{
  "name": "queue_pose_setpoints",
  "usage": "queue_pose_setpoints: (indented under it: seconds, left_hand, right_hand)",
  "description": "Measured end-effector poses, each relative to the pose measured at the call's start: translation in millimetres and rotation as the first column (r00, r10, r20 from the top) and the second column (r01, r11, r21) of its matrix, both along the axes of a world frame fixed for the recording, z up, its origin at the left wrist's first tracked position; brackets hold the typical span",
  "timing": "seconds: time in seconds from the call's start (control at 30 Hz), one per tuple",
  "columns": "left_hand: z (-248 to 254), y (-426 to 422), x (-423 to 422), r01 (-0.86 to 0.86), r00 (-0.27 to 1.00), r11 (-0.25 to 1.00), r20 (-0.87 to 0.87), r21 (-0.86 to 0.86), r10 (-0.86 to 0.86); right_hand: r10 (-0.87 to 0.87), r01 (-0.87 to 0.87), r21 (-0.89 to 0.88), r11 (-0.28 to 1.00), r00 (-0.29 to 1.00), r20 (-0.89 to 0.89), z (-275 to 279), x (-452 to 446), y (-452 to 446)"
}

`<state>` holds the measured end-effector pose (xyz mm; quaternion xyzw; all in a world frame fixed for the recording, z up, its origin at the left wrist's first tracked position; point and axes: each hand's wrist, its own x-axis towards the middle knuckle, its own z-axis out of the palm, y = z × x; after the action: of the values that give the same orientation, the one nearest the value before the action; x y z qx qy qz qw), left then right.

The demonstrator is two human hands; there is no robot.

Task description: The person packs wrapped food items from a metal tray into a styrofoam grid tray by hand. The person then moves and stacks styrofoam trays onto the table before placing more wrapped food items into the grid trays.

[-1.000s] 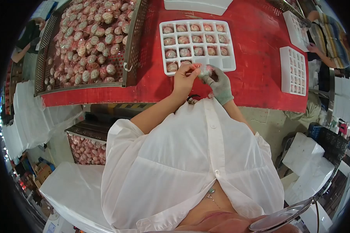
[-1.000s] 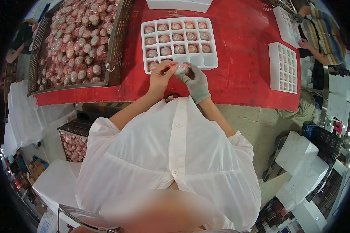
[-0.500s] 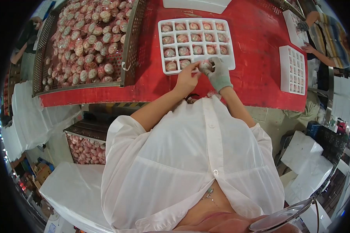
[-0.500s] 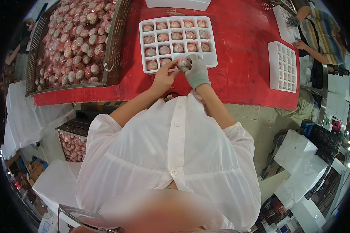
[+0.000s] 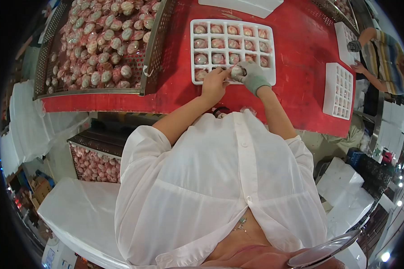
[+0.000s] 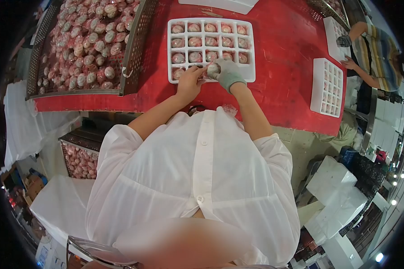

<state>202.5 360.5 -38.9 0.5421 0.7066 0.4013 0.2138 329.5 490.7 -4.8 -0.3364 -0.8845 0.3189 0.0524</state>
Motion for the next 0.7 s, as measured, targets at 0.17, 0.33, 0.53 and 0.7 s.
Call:
queue_pose_setpoints:
  seconds: [0.17, 0.33, 0.53, 0.7]
  left_hand:
    - [3, 1, 2, -0.035, 0.999, 0.993, 0.019, 0.116, 0.033]
    - [-1, 1, -4, 0.003, 0.998, 0.995, 0.056, 0.095, -0.008]
    - [-1, 0, -4, 0.056, 0.993, 0.997, -0.111, 0.053, -0.05]
    - [-4, 0, -5, 0.029, 0.998, 0.983, -0.052, 0.181, -0.02]
  right_hand:
    - [-0.014, 0.009, 0.151, 0.988, 0.999, 0.033, 2, -3, -13]
    - [-0.148, 0.118, 0.365, 0.923, 0.987, 0.058, -5, -5, -32]
    - [-0.08, -0.003, 0.293, 0.956, 0.959, 0.272, 7, -9, -9]
    - [0.098, -0.111, 0.074, 0.991, 0.982, 0.159, -1, -9, 9]
